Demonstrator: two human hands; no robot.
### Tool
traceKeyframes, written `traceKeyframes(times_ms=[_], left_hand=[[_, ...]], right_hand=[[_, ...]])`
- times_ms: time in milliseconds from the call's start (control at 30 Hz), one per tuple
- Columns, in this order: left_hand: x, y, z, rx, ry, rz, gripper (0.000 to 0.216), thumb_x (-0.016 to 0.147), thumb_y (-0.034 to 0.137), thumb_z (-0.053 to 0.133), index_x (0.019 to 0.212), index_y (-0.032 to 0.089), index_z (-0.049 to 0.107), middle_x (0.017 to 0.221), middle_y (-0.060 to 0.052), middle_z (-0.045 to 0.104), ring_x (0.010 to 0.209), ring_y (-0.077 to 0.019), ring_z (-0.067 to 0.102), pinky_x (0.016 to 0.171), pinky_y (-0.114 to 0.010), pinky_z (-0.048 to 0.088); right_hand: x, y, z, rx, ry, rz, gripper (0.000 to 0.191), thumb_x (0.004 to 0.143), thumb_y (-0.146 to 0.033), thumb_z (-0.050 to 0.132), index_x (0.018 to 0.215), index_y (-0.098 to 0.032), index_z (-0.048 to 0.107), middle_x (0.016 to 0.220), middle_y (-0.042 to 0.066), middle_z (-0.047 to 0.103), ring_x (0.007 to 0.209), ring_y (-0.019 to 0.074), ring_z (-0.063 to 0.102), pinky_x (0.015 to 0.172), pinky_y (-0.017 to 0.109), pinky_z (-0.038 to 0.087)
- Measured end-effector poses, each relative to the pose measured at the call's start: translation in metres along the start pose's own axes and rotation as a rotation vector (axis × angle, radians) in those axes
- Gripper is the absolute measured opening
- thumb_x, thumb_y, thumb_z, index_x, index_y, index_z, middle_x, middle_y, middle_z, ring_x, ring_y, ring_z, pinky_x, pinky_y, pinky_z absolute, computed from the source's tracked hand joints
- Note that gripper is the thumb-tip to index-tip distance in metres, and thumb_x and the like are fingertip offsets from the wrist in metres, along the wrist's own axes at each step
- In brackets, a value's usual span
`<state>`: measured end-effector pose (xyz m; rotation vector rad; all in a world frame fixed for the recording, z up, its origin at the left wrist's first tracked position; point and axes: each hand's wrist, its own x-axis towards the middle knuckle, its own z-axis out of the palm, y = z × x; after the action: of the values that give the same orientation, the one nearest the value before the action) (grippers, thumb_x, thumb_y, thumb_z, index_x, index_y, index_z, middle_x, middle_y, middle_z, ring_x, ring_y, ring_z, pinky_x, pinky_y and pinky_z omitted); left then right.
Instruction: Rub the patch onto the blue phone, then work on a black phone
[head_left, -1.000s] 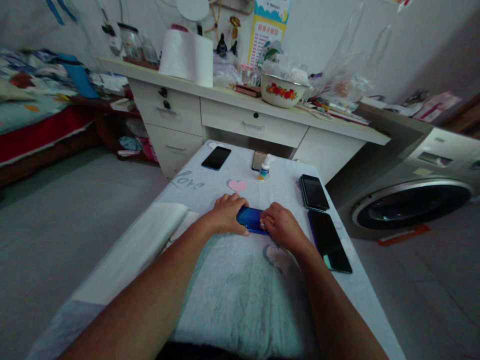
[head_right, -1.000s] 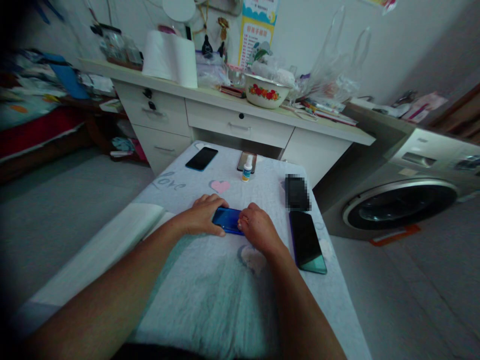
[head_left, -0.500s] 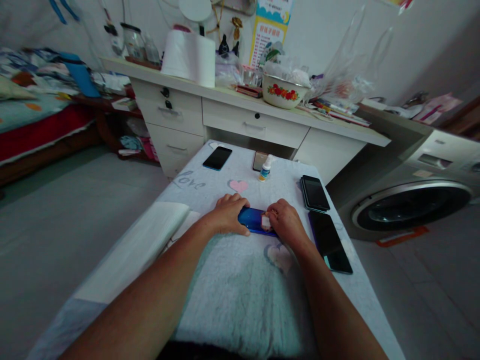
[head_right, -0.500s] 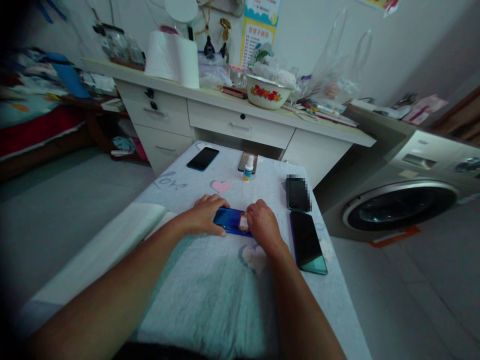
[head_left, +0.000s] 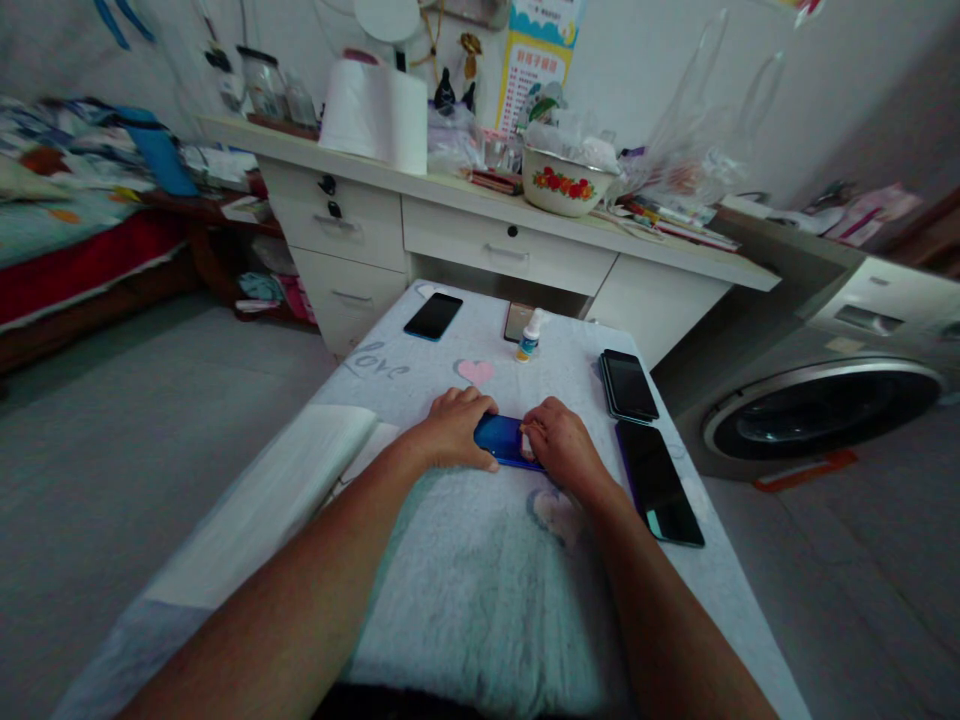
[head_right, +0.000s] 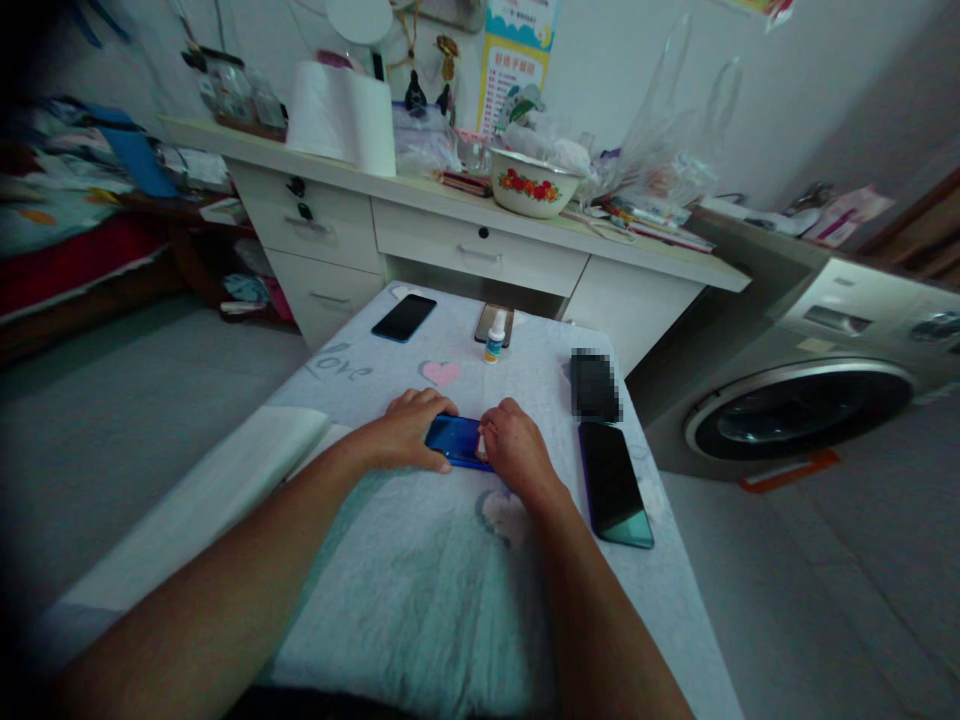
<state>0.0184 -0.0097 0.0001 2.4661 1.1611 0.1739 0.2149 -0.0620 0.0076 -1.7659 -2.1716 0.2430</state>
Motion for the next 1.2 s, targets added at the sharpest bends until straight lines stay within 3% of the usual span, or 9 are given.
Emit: traceKeyframes(times_ms=[533,1200], left_hand=[[-0.001,0.000,0.000,-0.003,0.002,0.006,0.070,0.055,0.056,0.073,0.115,0.027,0.050,0.116,-0.004,0.050,0.109,-0.0279,0.043,0.092,-0.038,0.036],[-0.001,0.002,-0.003,0.003,-0.027,-0.012,0.069,0.056,0.056,0.072,0.115,0.029,0.049,0.117,-0.003,0.050,0.111,-0.0285,0.042,0.093,-0.038,0.035]], right_hand=[[-0.001,0.006,-0.006,-0.034,-0.003,0.081,0.018,0.087,-0.017,0.050,0.088,-0.015,0.068,0.087,0.005,0.055,0.079,0.0135,0.052,0.073,0.024,0.035],[-0.018,0.007,-0.019,0.047,-0.107,0.020,0.014,0.078,-0.013,0.054,0.079,-0.016,0.067,0.083,0.004,0.059,0.075,0.0125,0.053,0.067,0.023,0.034]])
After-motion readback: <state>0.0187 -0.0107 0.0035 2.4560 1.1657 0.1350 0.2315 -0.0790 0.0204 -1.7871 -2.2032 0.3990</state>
